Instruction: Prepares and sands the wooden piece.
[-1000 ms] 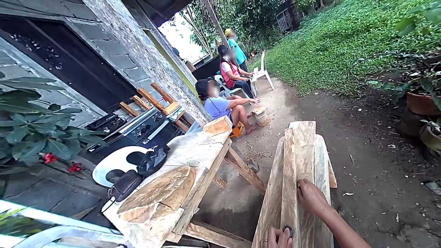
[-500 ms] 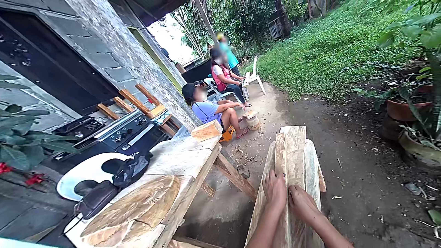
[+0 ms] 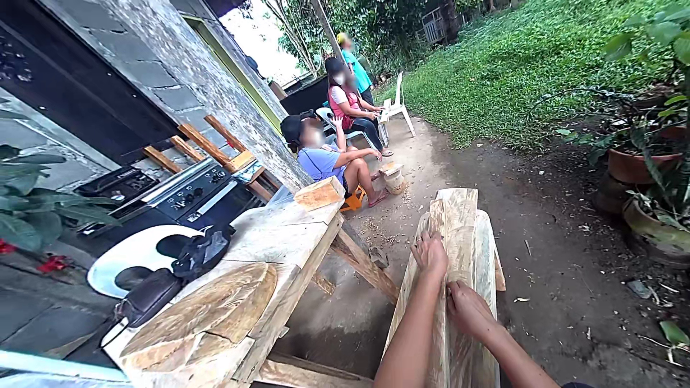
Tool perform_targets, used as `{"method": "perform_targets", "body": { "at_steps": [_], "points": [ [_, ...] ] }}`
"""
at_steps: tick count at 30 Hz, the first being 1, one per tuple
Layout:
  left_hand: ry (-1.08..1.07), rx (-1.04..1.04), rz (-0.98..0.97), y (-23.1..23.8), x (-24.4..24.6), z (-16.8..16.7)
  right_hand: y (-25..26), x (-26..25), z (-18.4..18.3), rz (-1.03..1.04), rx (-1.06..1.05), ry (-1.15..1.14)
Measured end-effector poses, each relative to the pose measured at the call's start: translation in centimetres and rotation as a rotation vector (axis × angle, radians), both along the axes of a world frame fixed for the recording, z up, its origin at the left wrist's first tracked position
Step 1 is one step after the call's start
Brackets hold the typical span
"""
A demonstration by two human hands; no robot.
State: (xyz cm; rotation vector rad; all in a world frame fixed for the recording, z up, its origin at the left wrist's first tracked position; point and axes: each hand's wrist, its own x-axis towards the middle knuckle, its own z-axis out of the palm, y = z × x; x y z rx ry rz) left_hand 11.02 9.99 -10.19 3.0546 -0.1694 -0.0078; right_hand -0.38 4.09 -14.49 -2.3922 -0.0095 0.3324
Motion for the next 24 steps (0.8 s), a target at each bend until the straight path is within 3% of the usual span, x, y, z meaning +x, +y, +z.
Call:
{"method": "perform_targets", "body": {
  "at_steps": [7,15,20,24],
  "points": [
    [-0.067,-0.043,-0.105,6.2,-10.7,-1.2,-0.2,-0.3,-0.1,0.012,0.018,-0.002],
    [-0.373,-0.221,-0.258,13.1,-22.4,-3.7,0.6,-0.5,0.1,-0.036,-0.017,-0.001],
    [-0.343,-0.326,-0.244,14.8,-25.0,-4.8,0.8,-0.6,0.0,-0.047,-0.046,-0.011],
    [-0.382,-0.320,-0.250,14.0,-23.0,-4.8,1.0,-0.6,0.0,-0.064,-0.056,-0.010]
  ]
}}
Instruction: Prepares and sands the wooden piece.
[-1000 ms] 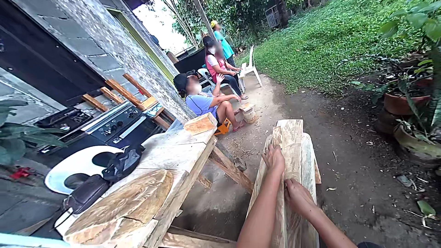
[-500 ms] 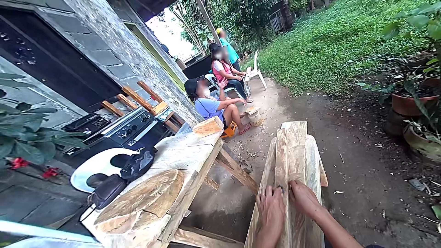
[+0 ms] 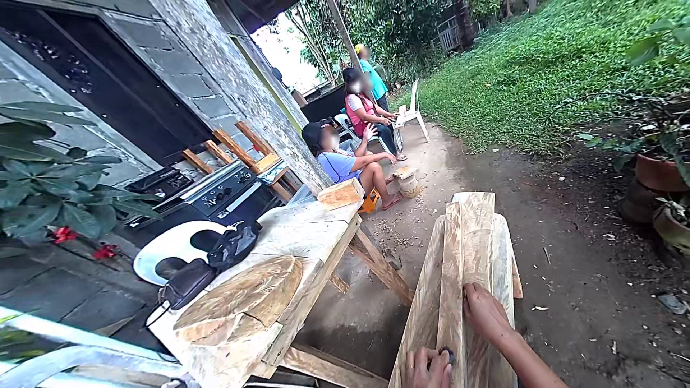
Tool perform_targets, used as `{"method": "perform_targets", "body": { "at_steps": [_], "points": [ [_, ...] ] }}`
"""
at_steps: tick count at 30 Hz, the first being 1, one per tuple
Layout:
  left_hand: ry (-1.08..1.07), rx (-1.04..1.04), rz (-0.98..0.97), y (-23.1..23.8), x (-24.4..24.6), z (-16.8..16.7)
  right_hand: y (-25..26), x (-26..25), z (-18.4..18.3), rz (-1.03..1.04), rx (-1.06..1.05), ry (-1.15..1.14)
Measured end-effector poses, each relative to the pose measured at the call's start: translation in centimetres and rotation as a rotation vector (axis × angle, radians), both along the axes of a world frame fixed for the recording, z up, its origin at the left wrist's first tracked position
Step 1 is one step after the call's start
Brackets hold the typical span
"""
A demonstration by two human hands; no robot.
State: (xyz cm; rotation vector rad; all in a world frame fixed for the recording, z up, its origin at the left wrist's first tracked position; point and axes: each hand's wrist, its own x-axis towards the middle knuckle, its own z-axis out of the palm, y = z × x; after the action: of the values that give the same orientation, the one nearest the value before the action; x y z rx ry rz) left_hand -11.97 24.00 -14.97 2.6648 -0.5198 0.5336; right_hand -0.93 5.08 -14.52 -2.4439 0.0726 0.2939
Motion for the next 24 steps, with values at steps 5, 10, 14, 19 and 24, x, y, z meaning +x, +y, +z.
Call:
{"method": "perform_targets", "body": {
  "at_steps": [5,10,14,19,24],
  "points": [
    [0.074,-0.027,-0.025,-2.4,7.6,0.8,-0.2,-0.1,-0.2,0.011,0.028,-0.011],
    [0.307,0.114,0.066,-7.0,15.7,3.6,-0.4,0.0,-0.3,0.016,0.035,-0.009],
    [0.349,0.194,0.136,-10.3,19.6,4.3,-0.3,0.2,-0.2,0.005,0.024,0.005],
    [0.376,0.237,0.186,-11.8,21.4,4.5,-0.4,0.4,0.0,0.008,0.017,0.007],
    [0.340,0.253,0.210,-11.9,21.1,4.0,-0.7,0.4,-0.2,0.036,0.039,0.006]
  ]
}}
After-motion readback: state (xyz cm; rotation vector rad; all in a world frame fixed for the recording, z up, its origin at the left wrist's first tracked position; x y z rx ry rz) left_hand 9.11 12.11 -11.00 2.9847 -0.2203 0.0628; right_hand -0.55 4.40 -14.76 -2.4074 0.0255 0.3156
